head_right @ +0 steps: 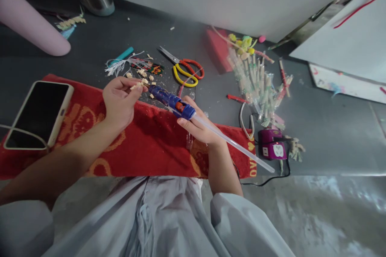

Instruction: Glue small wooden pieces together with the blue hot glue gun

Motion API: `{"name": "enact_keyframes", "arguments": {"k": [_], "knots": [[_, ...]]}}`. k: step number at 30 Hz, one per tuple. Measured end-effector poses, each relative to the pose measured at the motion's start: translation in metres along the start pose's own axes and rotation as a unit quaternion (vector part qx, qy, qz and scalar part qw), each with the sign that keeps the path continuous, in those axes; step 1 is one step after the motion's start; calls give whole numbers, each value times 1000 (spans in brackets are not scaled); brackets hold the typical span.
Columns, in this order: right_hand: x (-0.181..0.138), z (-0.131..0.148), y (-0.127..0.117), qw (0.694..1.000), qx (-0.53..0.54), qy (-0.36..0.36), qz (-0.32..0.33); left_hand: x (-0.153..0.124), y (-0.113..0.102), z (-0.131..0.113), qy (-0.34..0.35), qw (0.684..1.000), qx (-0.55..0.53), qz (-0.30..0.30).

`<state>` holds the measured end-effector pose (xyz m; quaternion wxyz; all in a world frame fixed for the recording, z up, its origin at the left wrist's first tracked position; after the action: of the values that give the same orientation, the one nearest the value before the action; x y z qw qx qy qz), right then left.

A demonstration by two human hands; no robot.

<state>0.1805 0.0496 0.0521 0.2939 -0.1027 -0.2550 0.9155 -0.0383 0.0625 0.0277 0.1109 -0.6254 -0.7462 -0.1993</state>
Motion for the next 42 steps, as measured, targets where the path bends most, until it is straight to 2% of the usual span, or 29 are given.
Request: {"name": "enact_keyframes", "arguments": {"k": [6,12,17,33,42], "knots": [[0,3,0,1000,-8,-5,5,2,0,0,17,1000,-4,5],[1,4,-1,1000,-13,-16,8,1,-1,1,2,1000,-5,-4],[1,4,0,1000,-17,-16,13,1,0,2,-1,1000,27,15],[0,6,-1,1000,-23,-3,13,0,2,2,8,999,34,34],[-3,1,-2,1000,-19,11,6,1,1,2,9,1000,14,11]]}}
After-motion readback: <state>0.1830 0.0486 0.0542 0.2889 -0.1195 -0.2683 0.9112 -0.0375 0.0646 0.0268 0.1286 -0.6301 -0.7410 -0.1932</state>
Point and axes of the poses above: each hand's wrist, its own x-axis towards the middle knuckle, its own y-axis out of the palm, z = x × y, the point moved 8 cm from there along x, towards the middle knuckle, and after that the axes turned 14 degrees about z, right-handed, at the moved point
